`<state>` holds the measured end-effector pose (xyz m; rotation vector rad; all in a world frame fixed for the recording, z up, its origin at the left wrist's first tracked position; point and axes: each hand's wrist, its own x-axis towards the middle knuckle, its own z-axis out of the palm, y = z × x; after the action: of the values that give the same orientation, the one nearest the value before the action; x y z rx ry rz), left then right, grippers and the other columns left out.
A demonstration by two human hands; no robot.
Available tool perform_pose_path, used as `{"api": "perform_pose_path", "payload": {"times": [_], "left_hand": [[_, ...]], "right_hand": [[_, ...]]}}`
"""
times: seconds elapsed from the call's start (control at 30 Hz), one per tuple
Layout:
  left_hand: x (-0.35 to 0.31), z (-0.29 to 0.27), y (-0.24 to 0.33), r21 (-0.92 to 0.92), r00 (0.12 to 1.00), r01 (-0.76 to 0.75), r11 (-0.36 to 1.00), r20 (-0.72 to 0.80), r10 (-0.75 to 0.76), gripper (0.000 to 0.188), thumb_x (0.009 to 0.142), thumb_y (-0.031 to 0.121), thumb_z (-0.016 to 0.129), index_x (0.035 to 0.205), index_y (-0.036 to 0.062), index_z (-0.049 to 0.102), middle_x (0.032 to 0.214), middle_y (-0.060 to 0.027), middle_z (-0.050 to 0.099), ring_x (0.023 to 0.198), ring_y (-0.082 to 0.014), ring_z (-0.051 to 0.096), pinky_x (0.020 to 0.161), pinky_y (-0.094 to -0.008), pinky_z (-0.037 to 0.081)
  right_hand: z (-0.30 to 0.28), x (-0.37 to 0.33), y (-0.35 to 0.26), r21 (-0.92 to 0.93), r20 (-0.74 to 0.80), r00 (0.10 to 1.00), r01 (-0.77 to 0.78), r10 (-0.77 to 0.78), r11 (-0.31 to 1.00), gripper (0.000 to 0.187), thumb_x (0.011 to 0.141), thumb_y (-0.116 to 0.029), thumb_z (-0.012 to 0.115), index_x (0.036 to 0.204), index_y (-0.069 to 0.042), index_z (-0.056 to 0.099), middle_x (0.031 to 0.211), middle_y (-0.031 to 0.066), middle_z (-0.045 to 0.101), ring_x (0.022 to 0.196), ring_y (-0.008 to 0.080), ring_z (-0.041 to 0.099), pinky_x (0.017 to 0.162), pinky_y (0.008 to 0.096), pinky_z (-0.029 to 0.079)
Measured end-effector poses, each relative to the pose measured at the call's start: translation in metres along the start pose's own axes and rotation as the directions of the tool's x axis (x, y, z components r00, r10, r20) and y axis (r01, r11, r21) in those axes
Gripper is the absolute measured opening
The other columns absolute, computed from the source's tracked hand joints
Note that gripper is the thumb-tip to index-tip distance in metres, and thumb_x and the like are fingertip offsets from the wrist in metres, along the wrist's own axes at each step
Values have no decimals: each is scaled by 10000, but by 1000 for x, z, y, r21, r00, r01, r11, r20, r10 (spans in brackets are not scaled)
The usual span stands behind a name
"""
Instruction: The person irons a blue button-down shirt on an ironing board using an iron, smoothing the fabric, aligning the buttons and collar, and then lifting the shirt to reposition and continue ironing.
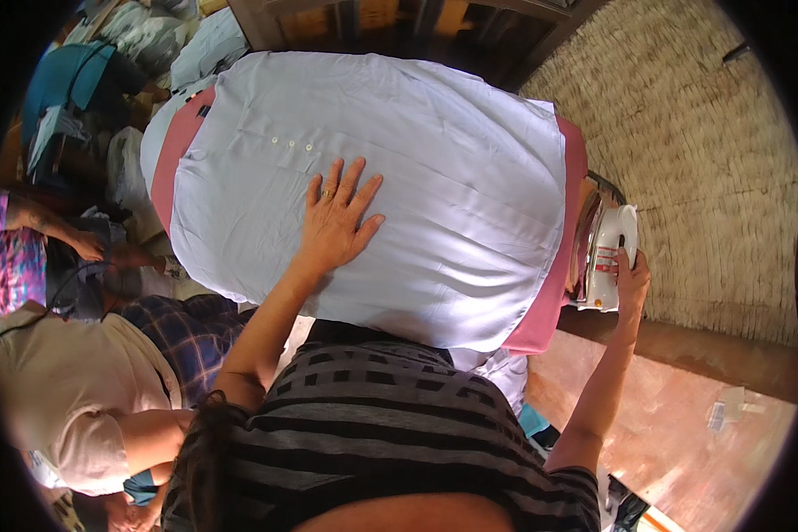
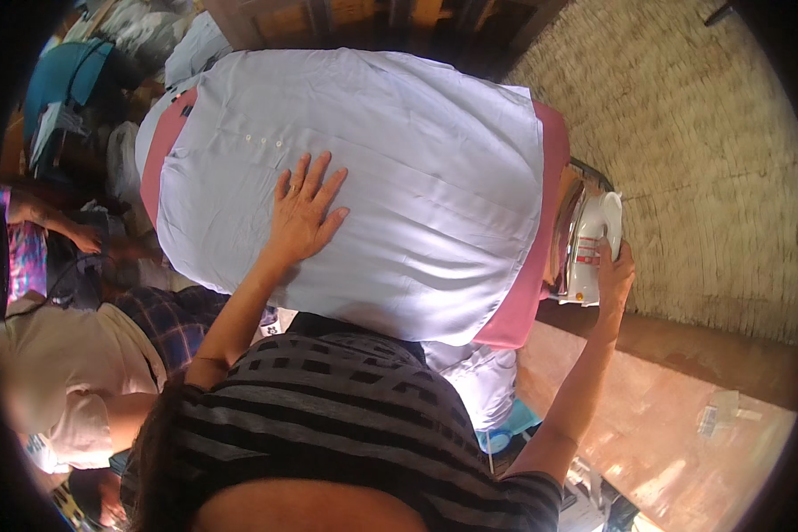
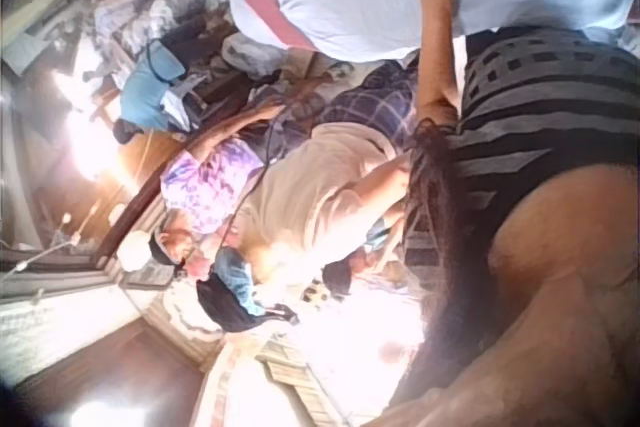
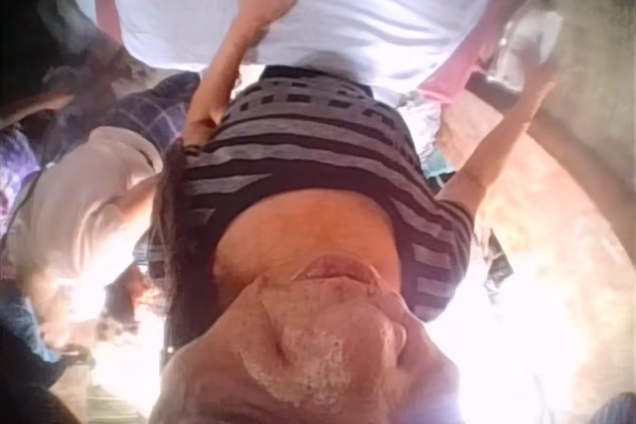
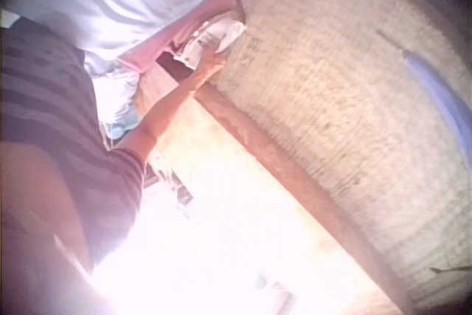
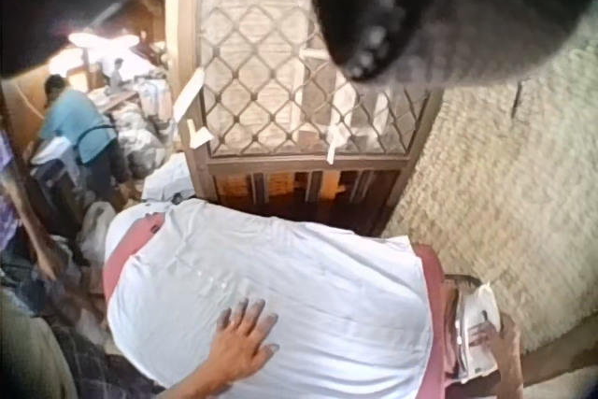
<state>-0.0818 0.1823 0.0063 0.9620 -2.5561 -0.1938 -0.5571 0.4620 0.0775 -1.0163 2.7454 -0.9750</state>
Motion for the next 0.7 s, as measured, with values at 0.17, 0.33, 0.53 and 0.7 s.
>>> {"api": "perform_pose_path", "payload": {"times": [0.17, 0.33, 0.53, 0.7], "left_hand": [[-5, 3, -8, -59, 999, -29, 998, 36, 31, 614, 956, 427, 564, 1497, 168, 436, 1624, -113, 287, 1496, -377, 240, 1166, -601, 177], [-32, -11, 3, -56, 994, 111, 992, 27, -109, 633, 936, 391, 609, 1485, 126, 440, 1625, -142, 270, 1497, -377, 237, 1160, -613, 183], [-24, -22, -59, -105, 929, 257, 961, -248, -276, 506, 921, 314, 631, 1365, 91, 536, 1466, -142, 449, 1350, -364, 411, 1070, -567, 294], [16, -23, -169, -19, 768, 452, 892, -500, -400, 434, 910, 298, 656, 1281, 82, 598, 1295, -116, 562, 1193, -323, 504, 971, -507, 365]], "right_hand": [[-7, 13, -20, 69, 154, 974, -179, 166, 982, 379, 985, -387, 611, 1037, -12, 631, 570, 2, 478, 444, 93, 449, 388, 300, 342], [-32, -5, -72, -156, 186, 980, -37, 66, 987, 400, 984, -393, 613, 1001, 5, 647, 621, 52, 564, 525, 121, 541, 463, 323, 431], [14, -36, -231, 89, 265, 919, 278, -292, 956, 408, 984, -394, 624, 996, 13, 650, 713, 92, 637, 661, 156, 609, 603, 357, 494], [105, -41, -304, 121, 358, 734, 576, -577, 808, 323, 957, -306, 665, 947, 15, 628, 688, 223, 643, 614, 364, 671, 573, 431, 506]]}}
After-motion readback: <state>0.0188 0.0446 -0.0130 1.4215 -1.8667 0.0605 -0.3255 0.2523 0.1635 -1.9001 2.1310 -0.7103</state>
